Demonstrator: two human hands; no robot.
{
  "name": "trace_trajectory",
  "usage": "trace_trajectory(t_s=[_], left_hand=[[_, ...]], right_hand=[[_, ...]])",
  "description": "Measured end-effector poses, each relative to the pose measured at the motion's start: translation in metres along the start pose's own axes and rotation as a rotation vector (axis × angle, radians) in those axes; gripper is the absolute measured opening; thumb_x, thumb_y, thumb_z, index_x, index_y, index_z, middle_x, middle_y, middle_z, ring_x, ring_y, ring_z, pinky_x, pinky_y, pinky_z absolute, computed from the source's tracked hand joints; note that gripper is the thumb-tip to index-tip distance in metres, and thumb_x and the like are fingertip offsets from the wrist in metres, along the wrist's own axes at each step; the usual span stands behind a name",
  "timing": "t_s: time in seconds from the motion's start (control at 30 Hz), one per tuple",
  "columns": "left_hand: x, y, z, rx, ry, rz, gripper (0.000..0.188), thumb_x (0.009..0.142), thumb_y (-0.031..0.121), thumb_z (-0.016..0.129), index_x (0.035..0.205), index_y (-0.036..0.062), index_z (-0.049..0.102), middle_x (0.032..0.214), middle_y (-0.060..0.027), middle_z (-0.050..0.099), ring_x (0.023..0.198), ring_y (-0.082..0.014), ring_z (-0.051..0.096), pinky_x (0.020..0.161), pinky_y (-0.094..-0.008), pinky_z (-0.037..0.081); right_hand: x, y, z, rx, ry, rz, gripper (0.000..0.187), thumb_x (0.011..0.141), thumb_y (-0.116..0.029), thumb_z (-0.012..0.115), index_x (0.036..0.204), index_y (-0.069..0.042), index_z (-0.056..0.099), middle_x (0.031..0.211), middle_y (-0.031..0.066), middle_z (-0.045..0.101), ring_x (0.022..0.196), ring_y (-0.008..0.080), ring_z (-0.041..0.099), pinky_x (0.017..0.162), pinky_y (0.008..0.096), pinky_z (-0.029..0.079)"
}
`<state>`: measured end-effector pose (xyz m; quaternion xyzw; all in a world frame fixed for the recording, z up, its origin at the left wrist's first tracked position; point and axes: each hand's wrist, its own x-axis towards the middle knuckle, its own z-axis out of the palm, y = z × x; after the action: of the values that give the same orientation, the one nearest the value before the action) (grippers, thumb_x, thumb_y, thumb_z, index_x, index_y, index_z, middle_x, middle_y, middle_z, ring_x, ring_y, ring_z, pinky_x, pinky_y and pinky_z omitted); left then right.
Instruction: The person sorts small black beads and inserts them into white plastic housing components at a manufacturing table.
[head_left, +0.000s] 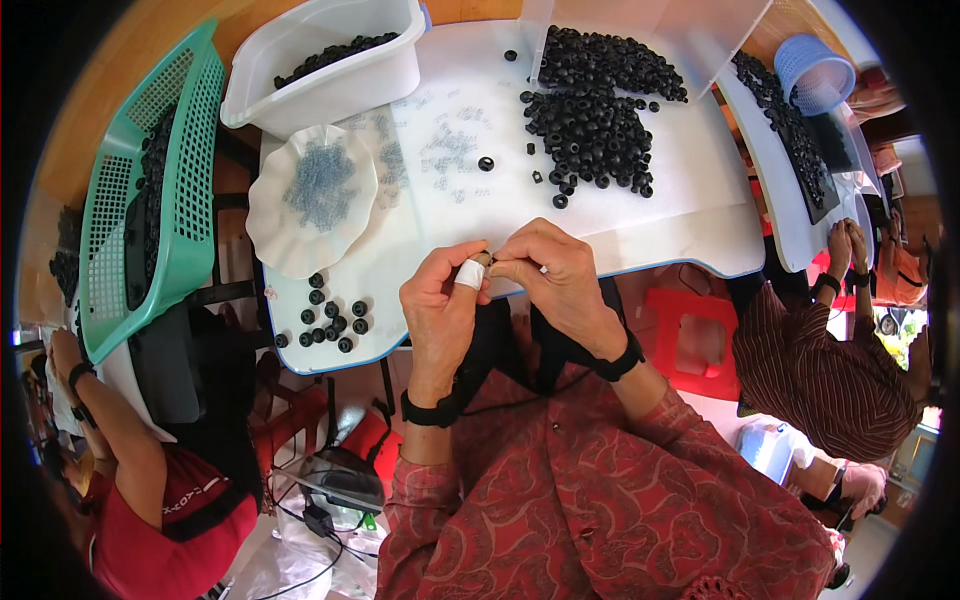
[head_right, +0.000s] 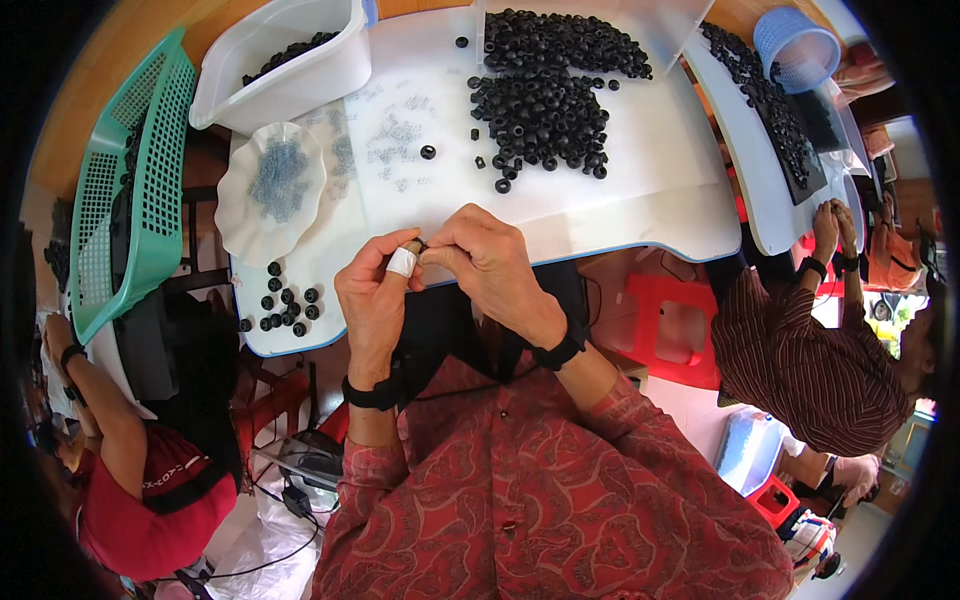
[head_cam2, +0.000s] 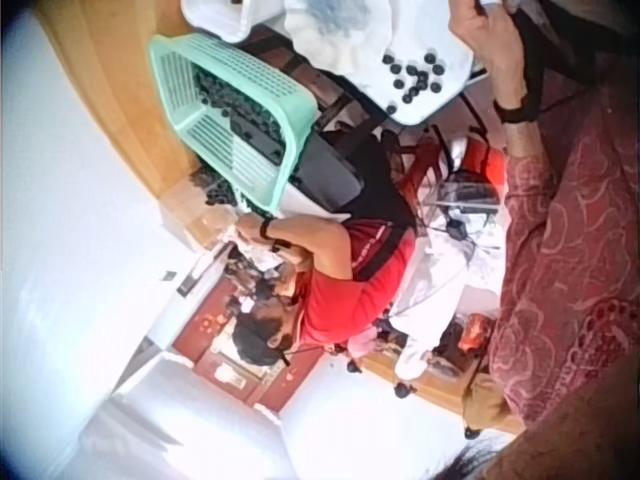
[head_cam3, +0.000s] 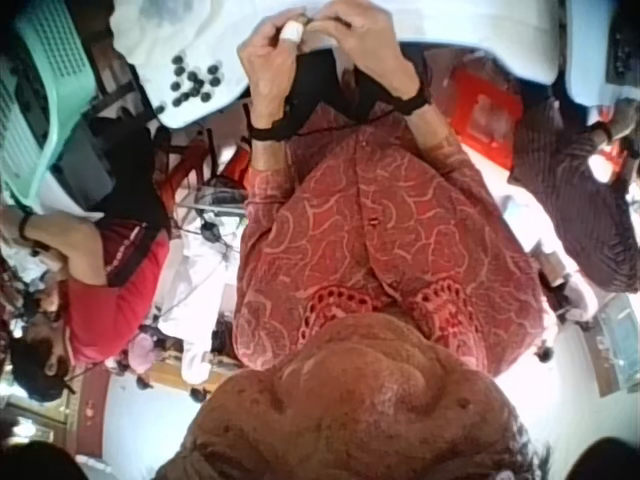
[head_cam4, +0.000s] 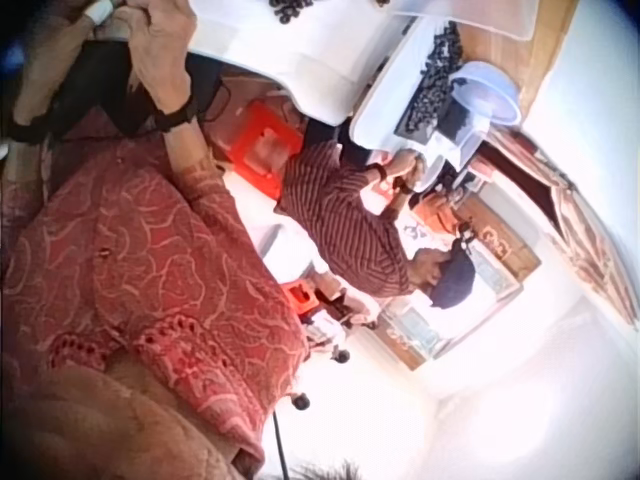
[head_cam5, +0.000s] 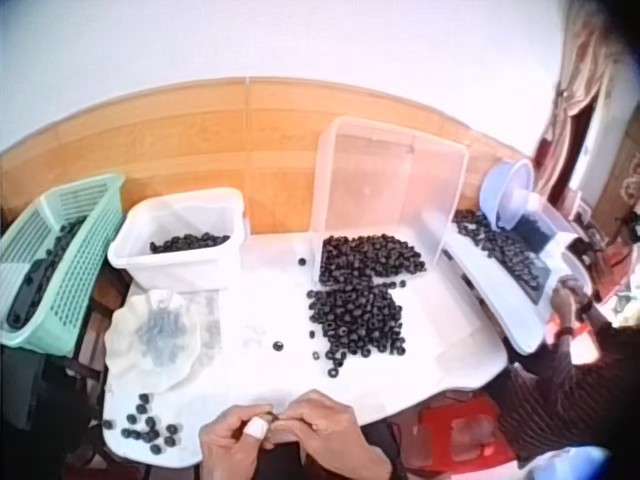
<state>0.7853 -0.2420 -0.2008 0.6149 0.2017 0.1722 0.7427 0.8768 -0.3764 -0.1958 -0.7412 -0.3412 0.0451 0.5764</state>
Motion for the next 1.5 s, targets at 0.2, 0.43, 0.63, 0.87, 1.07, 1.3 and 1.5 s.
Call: trace_trajectory(t_s=[0.2,0.43,0.63,0.87,1.07,1.3,1.5], left_hand=[[0.013,-0.01,0.005,0.112,0.031,0.036,0.027,0.089,-0.01,0.06,0.11,0.0013,0.073,0.092,-0.0063,0.068,0.07,-0.0089,0.062,0.06,-0.0233,0.05],[0.016,-0.023,0.017,0.458,0.096,0.372,0.025,0.089,-0.008,0.061,0.108,0.0011,0.073,0.09,-0.0072,0.069,0.068,-0.0123,0.062,0.061,-0.0264,0.05],[0.015,-0.024,0.021,0.543,0.146,0.485,0.026,0.084,-0.009,0.061,0.105,0.0015,0.073,0.092,-0.0143,0.07,0.078,-0.0257,0.069,0.069,-0.0333,0.054],[0.013,-0.033,0.025,0.623,0.167,0.572,0.028,0.083,-0.011,0.061,0.106,0.0005,0.072,0.096,-0.0154,0.069,0.084,-0.0301,0.07,0.074,-0.0369,0.057],[0.008,-0.036,0.029,0.746,0.176,0.683,0.033,0.078,-0.013,0.062,0.107,-0.0004,0.07,0.099,-0.018,0.067,0.089,-0.0358,0.068,0.076,-0.041,0.057],[0.007,-0.036,0.033,0.858,0.168,0.764,0.032,0.076,-0.012,0.062,0.106,-0.0015,0.069,0.1,-0.0178,0.065,0.086,-0.036,0.066,0.074,-0.0427,0.057],[-0.002,-0.049,0.024,0.8,0.056,0.677,0.038,0.078,0.001,0.07,0.115,-0.003,0.063,0.101,-0.0164,0.062,0.088,-0.0363,0.063,0.071,-0.0425,0.054]], right_hand=[[0.004,0.017,0.005,-0.097,0.056,-0.044,0.008,0.08,-0.003,0.077,0.084,-0.004,0.07,0.083,0.0057,0.06,0.07,0.0208,0.058,0.061,0.0334,0.047],[0.005,0.03,0.005,-0.288,0.073,-0.09,0.009,0.077,-0.004,0.077,0.081,-0.007,0.07,0.086,0.0036,0.058,0.079,0.0234,0.057,0.071,0.0366,0.046],[0.004,0.03,0.004,-0.332,0.068,-0.097,0.008,0.077,-0.004,0.076,0.08,-0.008,0.07,0.087,0.0029,0.057,0.081,0.0231,0.058,0.074,0.0365,0.046],[0.003,0.027,0.001,-0.312,0.022,-0.1,0.007,0.079,0.001,0.072,0.081,-0.005,0.069,0.091,0.0043,0.058,0.085,0.0249,0.058,0.078,0.0378,0.044],[-0.001,0.029,-0.003,-0.166,0.006,-0.104,0.013,0.08,0.012,0.065,0.086,0.001,0.069,0.098,0.0102,0.061,0.086,0.0283,0.06,0.073,0.038,0.05],[-0.005,0.013,-0.006,-0.107,0.165,-0.05,0.021,0.082,0.014,0.061,0.098,0.002,0.069,0.11,0.0148,0.065,0.095,0.0287,0.068,0.078,0.0325,0.056],[0.006,-0.021,0.017,0.015,0.103,-0.222,0.021,0.089,-0.001,0.063,0.109,0.0,0.07,0.108,0.0135,0.067,0.1,0.0292,0.064,0.089,0.0386,0.051]])
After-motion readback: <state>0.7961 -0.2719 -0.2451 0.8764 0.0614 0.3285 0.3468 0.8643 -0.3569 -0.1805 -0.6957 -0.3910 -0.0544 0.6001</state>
